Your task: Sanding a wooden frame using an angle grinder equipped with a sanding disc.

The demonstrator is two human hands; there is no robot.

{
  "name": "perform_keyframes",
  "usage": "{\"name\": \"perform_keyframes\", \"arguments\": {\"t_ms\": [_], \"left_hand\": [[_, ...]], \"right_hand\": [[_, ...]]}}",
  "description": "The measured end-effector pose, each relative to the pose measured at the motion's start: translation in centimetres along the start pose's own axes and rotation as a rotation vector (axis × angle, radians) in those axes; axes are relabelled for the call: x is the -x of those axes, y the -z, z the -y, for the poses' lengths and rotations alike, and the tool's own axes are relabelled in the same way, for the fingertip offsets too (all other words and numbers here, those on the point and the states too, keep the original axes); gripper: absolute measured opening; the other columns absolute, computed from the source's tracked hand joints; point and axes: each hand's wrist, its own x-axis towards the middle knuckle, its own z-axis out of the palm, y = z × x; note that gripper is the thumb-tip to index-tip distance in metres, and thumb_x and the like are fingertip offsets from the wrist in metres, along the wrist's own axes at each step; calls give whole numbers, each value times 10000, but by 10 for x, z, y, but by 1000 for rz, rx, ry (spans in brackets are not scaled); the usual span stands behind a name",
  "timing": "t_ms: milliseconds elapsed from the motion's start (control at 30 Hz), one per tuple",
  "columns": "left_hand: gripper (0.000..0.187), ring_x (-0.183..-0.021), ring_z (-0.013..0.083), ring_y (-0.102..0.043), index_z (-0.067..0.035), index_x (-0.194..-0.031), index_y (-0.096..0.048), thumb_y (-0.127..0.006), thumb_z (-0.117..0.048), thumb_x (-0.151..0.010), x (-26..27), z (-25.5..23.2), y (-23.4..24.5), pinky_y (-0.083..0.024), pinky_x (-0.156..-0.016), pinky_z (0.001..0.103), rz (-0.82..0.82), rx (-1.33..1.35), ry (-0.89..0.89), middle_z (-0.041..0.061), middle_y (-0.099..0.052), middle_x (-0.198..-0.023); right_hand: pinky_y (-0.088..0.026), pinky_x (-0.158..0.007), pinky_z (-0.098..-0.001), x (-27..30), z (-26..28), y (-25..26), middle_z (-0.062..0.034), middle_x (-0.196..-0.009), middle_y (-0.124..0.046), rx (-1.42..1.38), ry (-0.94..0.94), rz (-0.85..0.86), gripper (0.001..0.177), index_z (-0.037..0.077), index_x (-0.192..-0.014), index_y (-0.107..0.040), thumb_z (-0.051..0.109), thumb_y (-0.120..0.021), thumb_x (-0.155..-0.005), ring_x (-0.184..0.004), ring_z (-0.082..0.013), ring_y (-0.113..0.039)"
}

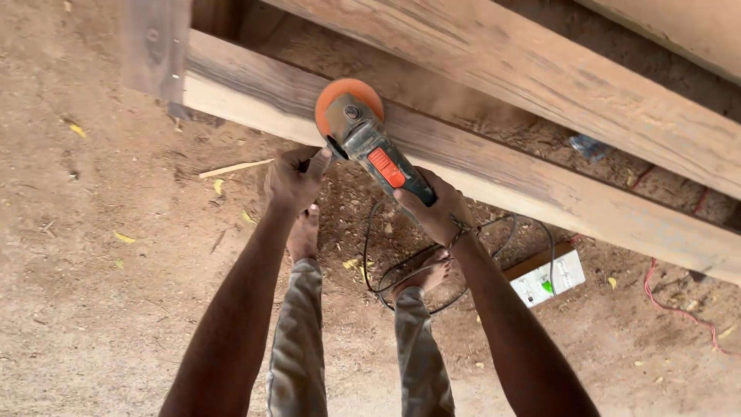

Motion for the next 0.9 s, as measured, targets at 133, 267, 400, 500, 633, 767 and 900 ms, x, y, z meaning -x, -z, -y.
{"name": "perform_keyframes", "arguments": {"t_ms": [133,267,400,500,633,767,900], "left_hand": [[428,-468,129,-545,-148,-753,-762,-633,-495,-968,18,-32,-47,-398,-466,357,44,-95,29,-14,-585,-509],[434,-456,141,-539,-148,-738,-739,-623,-492,-976,30,-50,-95,-401,-475,368,85,-108,-23,-12,-568,-500],[427,-449,123,-539,-148,-729,-730,-624,-481,-977,42,-70,-134,-400,-455,364,111,-88,-64,-16,-568,-497],[409,-415,113,-501,-177,-752,-754,-611,-483,-982,49,-68,-167,-353,-415,353,145,-92,-86,-29,-574,-484],[403,-387,103,-465,-187,-776,-773,-615,-491,-988,62,-75,-200,-304,-379,341,166,-116,-96,-44,-582,-482],[399,-398,78,-476,-177,-792,-782,-630,-481,-999,75,-80,-232,-308,-374,320,173,-131,-124,-57,-603,-510],[328,-381,60,-499,-204,-876,-785,-615,-469,-970,84,-94,-255,-318,-333,306,156,-79,-158,-84,-634,-536]], "right_hand": [[-561,-743,-350,28,-44,29,-75,-922,-774,-5,-121,-23,781,152,-1324,-664,687,-688,-756,-809,-185,-732],[-557,-788,-358,50,-89,57,-86,-977,-766,-35,-41,-76,764,128,-1325,-658,672,-693,-789,-866,-190,-722],[-545,-811,-364,70,-121,80,-95,-1033,-752,-28,-47,-112,762,115,-1336,-641,669,-691,-815,-915,-186,-720],[-552,-774,-373,84,-137,96,-95,-947,-758,-23,-121,-82,772,147,-1316,-681,714,-640,-794,-832,-189,-713],[-557,-701,-375,102,-169,110,-81,-914,-742,-24,-167,-66,816,157,-1288,-693,777,-586,-768,-796,-167,-704],[-554,-658,-350,116,-197,123,-74,-844,-750,-42,-205,-108,908,163,-1317,-677,835,-567,-717,-732,-155,-702],[-553,-698,-335,128,-226,136,-66,-902,-747,-73,-113,-147,901,128,-1320,-673,831,-601,-760,-791,-147,-700]]}}
